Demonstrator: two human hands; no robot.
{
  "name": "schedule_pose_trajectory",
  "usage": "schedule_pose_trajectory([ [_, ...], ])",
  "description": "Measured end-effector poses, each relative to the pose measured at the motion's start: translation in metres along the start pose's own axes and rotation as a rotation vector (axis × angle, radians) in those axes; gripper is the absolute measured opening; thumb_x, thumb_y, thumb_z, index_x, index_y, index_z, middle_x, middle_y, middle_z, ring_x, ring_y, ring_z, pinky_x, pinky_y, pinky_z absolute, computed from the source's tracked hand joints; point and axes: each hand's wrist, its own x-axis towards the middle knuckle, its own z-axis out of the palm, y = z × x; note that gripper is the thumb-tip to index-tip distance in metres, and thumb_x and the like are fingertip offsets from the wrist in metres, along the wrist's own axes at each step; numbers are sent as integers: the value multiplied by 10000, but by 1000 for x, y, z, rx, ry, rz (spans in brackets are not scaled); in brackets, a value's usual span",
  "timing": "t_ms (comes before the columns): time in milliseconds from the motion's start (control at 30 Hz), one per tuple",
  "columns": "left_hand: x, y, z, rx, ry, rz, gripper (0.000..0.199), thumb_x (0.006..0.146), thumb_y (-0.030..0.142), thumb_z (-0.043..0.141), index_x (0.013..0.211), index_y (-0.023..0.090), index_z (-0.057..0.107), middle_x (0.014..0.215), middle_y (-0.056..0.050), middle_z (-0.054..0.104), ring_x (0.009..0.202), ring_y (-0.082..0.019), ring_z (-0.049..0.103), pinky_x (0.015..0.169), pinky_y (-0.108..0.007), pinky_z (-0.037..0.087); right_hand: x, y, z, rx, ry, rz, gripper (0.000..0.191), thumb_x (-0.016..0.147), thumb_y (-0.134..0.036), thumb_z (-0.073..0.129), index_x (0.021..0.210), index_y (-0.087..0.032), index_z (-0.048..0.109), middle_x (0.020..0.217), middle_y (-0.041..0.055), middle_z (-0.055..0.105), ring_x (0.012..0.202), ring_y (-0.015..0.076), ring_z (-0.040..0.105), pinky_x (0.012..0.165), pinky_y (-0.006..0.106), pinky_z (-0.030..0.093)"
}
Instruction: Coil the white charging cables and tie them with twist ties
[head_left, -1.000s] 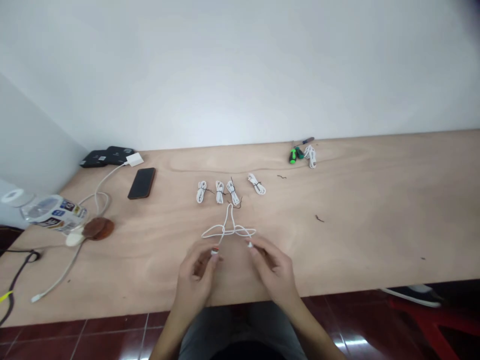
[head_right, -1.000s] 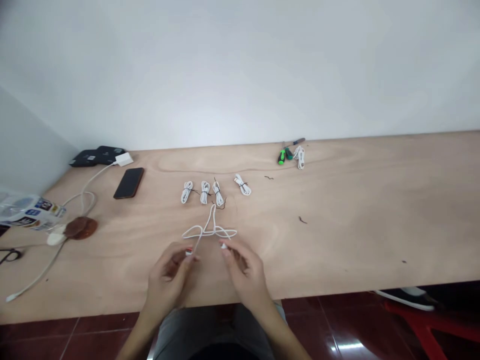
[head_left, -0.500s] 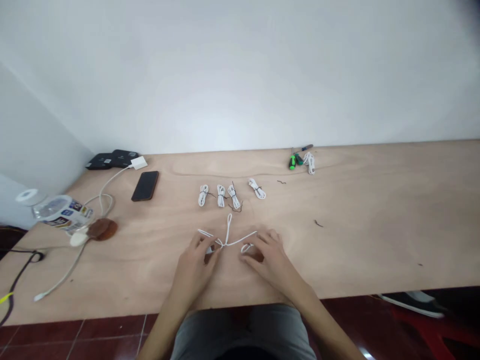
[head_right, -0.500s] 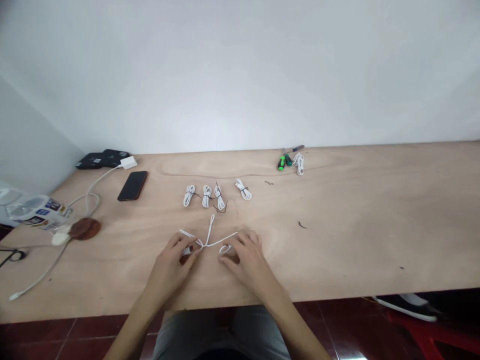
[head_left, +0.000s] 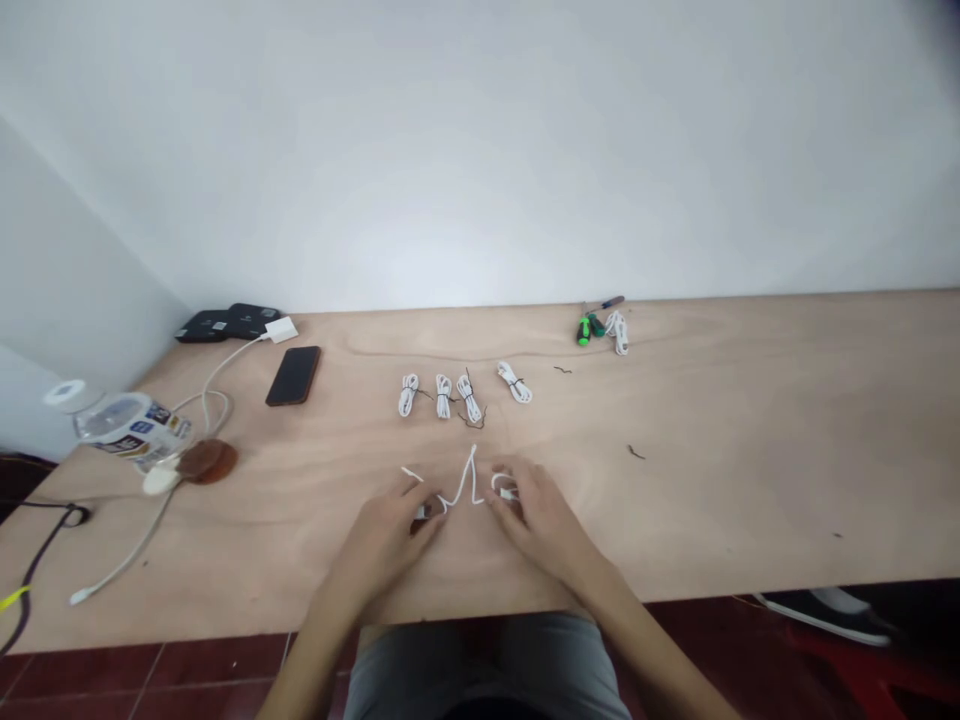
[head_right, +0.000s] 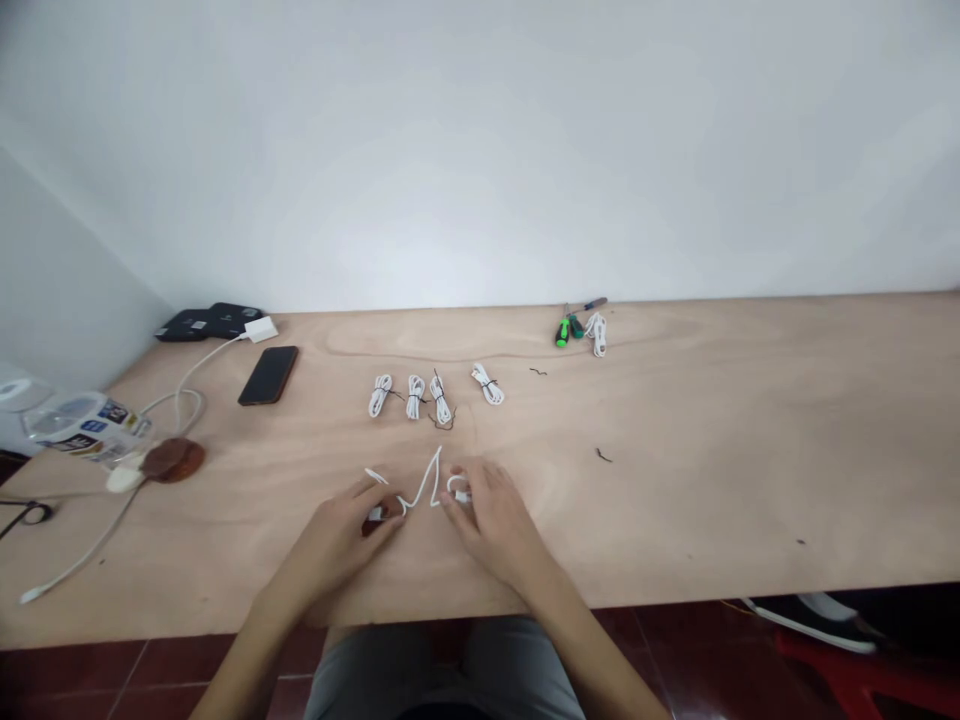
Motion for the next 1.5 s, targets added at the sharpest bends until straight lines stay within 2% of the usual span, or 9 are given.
schedule_pose_trajectory([
  [100,-4,-4,-4,-10,40,37,128,973,263,616,1017,248,735,928,-35,749,851,-219,706,733,-299,496,1,0,-6,54,-89,-45,445,914,-379,775,1321,-257,642,1211,92,717,1092,293,672,958,455,544],
  [200,-7,-8,-5,-35,136,45,148,950,272,640,1043,241,751,886,-29,761,802,-212,707,718,-295,501,-1,-3,-13,71,-130,-105,94,953,-323,720,1006,-246,725,993,60,730,961,264,673,868,408,538],
  [300,-9,-10,-4,-111,205,12,165,971,321,637,1008,223,764,850,-29,754,725,-188,670,683,-284,489,-4,-7,-14,128,-28,-103,246,984,-392,679,803,-235,625,844,51,650,828,237,613,758,372,513],
  [433,-8,-5,-1,-324,218,-65,256,1025,386,585,998,203,762,871,-32,749,740,-176,646,686,-273,480,-3,-13,-7,234,97,-37,385,843,-530,831,918,-238,592,992,72,617,846,232,589,683,347,517],
  [600,-3,3,13,-591,181,-110,339,1041,453,567,940,177,736,775,-19,674,728,-170,615,680,-265,461,4,-24,3,282,125,-92,313,897,-494,783,886,-233,612,1227,132,646,1092,290,632,909,422,544],
  [833,7,9,37,-882,324,-243,429,997,546,615,844,154,698,679,3,567,608,-124,503,570,-235,396,5,-40,21,556,61,141,252,1067,-449,508,953,-232,564,765,-18,563,687,169,531,662,299,446],
  [1033,5,19,46,-1022,317,-302,460,963,598,652,855,152,672,683,11,543,581,-103,455,532,-214,372,7,-51,32,744,11,287,348,858,-487,811,1007,-218,648,736,-39,532,659,158,486,607,275,412],
  [1133,4,29,50,-1009,301,-254,445,992,590,615,886,163,684,692,5,553,630,-131,499,598,-238,438,7,-54,35,708,106,268,344,1004,-518,624,843,-215,594,748,-12,555,698,168,522,654,287,441],
  [1500,10,55,65,-530,583,-112,338,1074,441,531,1179,250,789,1243,-114,661,1256,-279,560,1112,-460,458,10,-65,48,1011,169,341,455,1032,-664,491,1047,-230,625,983,54,676,914,212,659,840,326,567],
])
